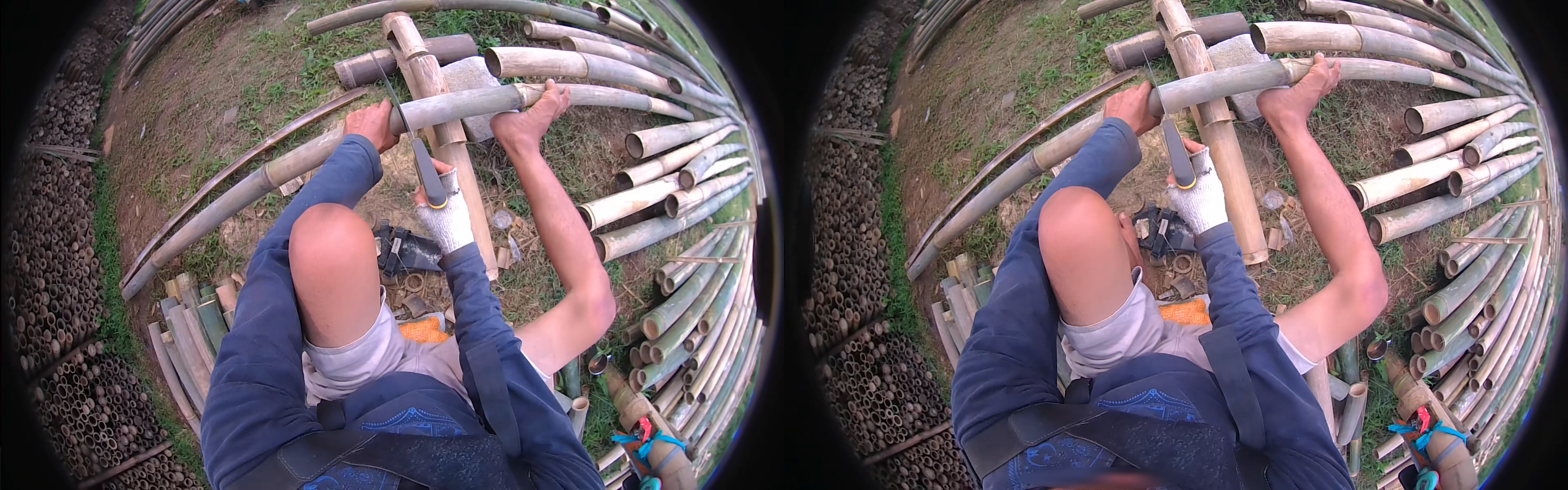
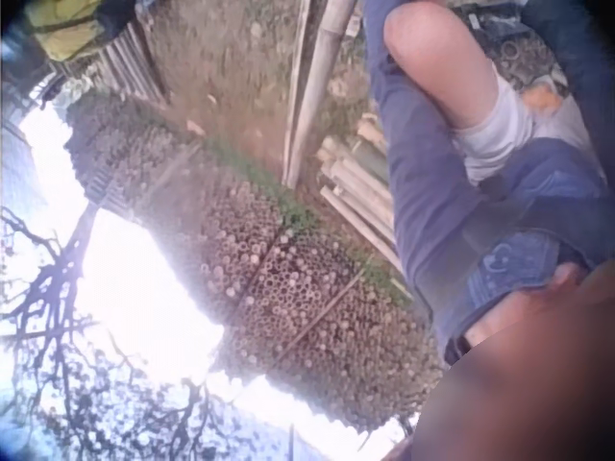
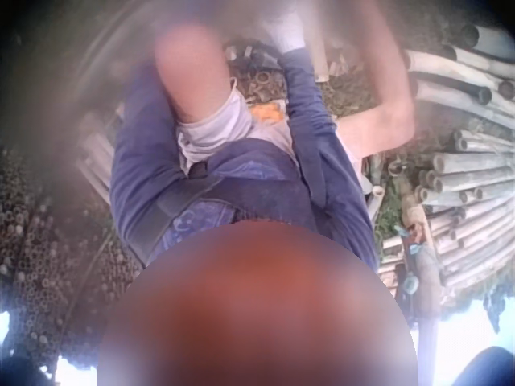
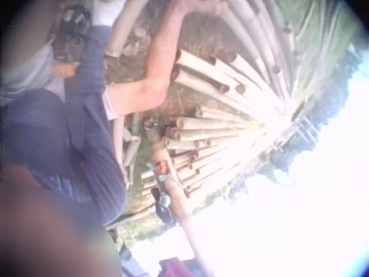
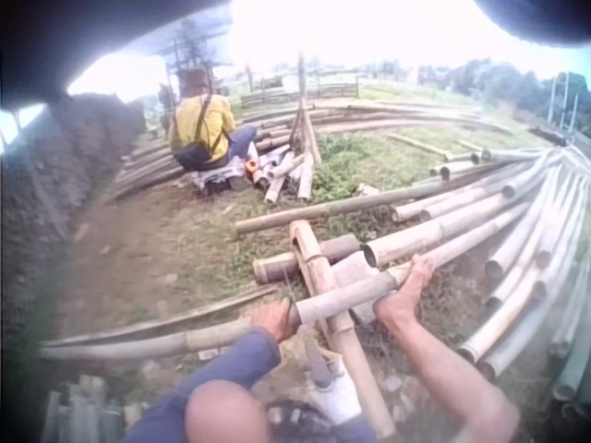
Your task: The person sits on the ground and uses a hand saw to cut bamboo poles into shorter sections. They repeatedly position a bamboo pole on a makeshift stand, saw through it, and then move the cut pieces aside.
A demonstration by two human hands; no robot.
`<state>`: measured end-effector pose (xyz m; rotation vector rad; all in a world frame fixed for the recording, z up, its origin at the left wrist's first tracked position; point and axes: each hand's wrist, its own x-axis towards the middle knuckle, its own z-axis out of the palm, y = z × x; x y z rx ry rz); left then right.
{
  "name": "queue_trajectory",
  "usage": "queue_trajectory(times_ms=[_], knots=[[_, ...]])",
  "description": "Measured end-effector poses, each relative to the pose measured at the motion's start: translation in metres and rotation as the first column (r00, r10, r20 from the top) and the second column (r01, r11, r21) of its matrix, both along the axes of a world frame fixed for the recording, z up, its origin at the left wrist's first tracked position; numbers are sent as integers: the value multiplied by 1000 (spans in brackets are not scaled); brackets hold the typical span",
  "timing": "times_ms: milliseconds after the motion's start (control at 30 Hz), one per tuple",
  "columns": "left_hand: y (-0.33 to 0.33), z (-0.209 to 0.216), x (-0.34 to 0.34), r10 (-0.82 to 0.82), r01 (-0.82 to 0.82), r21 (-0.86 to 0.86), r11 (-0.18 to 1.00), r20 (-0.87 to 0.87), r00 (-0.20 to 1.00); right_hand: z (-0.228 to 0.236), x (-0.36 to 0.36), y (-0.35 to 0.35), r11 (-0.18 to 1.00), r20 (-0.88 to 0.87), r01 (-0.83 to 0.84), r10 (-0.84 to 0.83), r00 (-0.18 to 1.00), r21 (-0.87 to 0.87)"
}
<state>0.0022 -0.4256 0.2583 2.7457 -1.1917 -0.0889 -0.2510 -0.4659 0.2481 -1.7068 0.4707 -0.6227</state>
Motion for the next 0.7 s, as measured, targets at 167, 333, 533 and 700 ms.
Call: queue_trajectory(times_ms=[167, 333, 533, 700], knots=[[-3, 8, 2, 29, -24, 67, 997, -67, 997, 42, -158, 48, 1000, -139, -11, 12, 990, 7], [-1, 5, 4, -4, 6, 49, 999, -42, 999, 47, -171, 46, 995, -128, -46, 34, 991, -91], [7, 10, -9, 18, -17, 28, 999, -35, 999, 5, 6, -9, 998, 34, -21, 23, 999, -54], [2, 15, -2, 0, 2, 55, 998, -40, 999, 14, -128, 40, 996, -138, 7, -19, 990, -89]])
